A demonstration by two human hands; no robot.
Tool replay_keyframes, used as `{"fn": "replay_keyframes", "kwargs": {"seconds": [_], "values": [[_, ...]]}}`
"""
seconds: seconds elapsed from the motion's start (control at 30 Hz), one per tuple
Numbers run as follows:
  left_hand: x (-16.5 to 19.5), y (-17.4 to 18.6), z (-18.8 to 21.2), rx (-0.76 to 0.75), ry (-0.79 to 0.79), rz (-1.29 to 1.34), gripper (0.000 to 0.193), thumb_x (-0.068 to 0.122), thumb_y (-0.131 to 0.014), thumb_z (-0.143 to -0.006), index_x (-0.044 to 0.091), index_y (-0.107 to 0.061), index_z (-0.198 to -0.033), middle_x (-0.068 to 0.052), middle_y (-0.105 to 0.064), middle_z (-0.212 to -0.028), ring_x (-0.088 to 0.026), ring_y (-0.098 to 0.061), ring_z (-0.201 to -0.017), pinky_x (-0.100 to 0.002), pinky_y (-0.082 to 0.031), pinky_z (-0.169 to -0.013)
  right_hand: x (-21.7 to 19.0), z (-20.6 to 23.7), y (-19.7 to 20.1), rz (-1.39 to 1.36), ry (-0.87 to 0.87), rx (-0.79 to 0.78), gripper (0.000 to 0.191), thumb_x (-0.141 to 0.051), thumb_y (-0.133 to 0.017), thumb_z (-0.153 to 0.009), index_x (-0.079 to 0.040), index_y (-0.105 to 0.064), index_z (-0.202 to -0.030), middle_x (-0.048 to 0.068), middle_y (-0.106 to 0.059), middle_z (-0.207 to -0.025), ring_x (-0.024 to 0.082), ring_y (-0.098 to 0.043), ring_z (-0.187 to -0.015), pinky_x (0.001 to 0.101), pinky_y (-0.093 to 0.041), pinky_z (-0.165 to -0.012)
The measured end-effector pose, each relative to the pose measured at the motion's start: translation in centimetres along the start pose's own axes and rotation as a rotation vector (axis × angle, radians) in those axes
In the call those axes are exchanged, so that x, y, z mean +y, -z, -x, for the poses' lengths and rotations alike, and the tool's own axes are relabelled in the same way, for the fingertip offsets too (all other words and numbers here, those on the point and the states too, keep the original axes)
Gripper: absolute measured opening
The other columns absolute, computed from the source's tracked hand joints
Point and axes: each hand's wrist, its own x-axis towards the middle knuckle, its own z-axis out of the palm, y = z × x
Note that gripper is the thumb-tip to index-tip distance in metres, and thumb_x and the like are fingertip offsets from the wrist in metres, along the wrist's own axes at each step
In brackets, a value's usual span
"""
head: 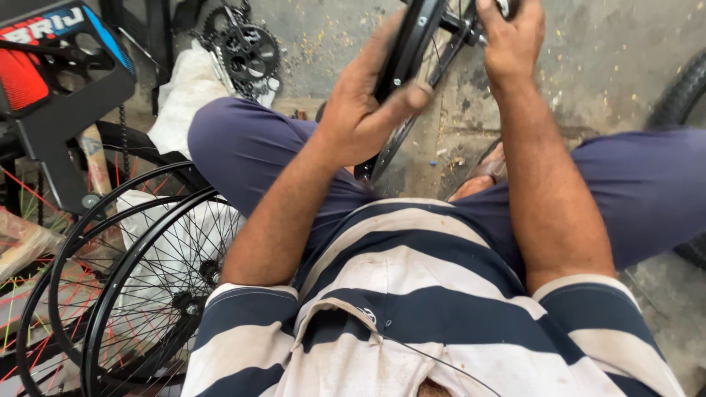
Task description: The person sits on the ground with a bicycle wheel resting across their lap and works around the rim, using a small hand tool on the spoke nipples and turning the wheel to reach different sections. They reposition the wheel and continue working around the rim.
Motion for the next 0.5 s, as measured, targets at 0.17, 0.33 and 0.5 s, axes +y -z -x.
{"fn": "replay_keyframes", "kwargs": {"seconds": [0.17,0.33,0.5], "values": [[-1.4,0.8,2.2,0.08,-0.097,-0.086,0.076,0.028,-0.073,-0.1,0.001,-0.032,-0.157,-0.018,-0.049,-0.155,-0.023,-0.051,-0.143,-0.035,-0.042,-0.121,-2.2,-1.1,0.3,-0.364,-0.276,0.181,0.026,-0.011,-0.081,-0.093,-0.01,-0.055,-0.096,0.003,-0.067,-0.085,0.017,-0.07,-0.075,0.0309,-0.055,-0.06],[-1.4,-0.8,4.9,0.087,-0.042,-0.171,0.072,0.01,-0.068,-0.099,0.0,-0.031,-0.159,-0.02,-0.053,-0.154,-0.024,-0.054,-0.141,-0.035,-0.041,-0.12,-7.4,-0.2,0.3,-0.726,-0.222,0.019,0.016,-0.011,-0.075,-0.099,-0.004,-0.062,-0.106,0.012,-0.072,-0.103,0.024,-0.074,-0.096,0.0342,-0.062,-0.082],[1.1,1.2,1.9,0.068,0.259,0.037,0.079,0.001,-0.065,-0.092,0.0,-0.029,-0.163,-0.022,-0.058,-0.145,-0.021,-0.057,-0.126,-0.036,-0.045,-0.111,-13.8,4.1,-2.1,-0.484,0.093,-0.275,0.018,-0.003,-0.077,-0.1,-0.001,-0.065,-0.114,0.011,-0.069,-0.122,0.021,-0.07,-0.11,0.0333,-0.059,-0.097]]}}
